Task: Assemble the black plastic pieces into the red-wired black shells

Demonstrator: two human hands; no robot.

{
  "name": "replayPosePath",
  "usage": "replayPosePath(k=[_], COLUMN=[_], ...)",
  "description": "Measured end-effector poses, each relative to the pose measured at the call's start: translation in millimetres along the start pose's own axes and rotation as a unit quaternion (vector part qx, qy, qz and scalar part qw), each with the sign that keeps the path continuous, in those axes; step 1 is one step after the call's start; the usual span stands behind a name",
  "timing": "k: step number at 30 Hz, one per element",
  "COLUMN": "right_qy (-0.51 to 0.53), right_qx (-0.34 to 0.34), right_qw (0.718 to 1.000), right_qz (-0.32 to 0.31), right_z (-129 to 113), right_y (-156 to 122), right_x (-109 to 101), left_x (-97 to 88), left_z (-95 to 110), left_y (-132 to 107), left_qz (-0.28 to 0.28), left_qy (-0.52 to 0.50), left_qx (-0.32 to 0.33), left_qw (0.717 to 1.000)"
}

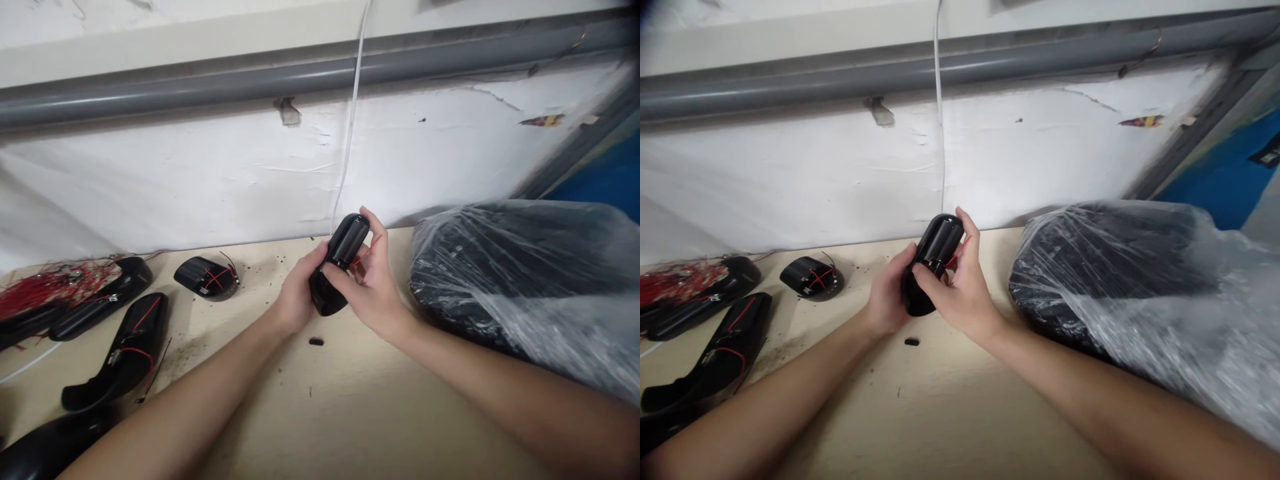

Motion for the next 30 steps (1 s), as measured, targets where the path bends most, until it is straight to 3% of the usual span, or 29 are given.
replayPosePath(k=[11,22,30], right_qy=[0.009,0.003,0.006], right_qx=[0.019,0.018,0.027], right_qw=[1.0,1.0,1.0], right_qz=[-0.004,0.005,0.012], right_z=[1.3,-2.9,-3.3], right_y=[1.9,1.5,0.6], right_x=[-0.2,0.6,-0.6], left_x=[-3.0,4.1,3.3], left_z=[-1.7,-1.1,-3.3], left_y=[-0.4,-3.3,-5.5], left_qz=[0.006,-0.03,-0.008], left_qy=[-0.014,0.018,0.011], left_qx=[0.001,0.022,0.008], left_qw=[1.0,0.999,1.0])
Point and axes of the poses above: each hand's wrist, its own y-axis towards the middle knuckle, its own x-axis out of the palm, z = x × y, the point moved 10 cm from there along y, towards the middle knuckle, and after that the axes turned 5 degrees about -y, right-handed, at the moved point
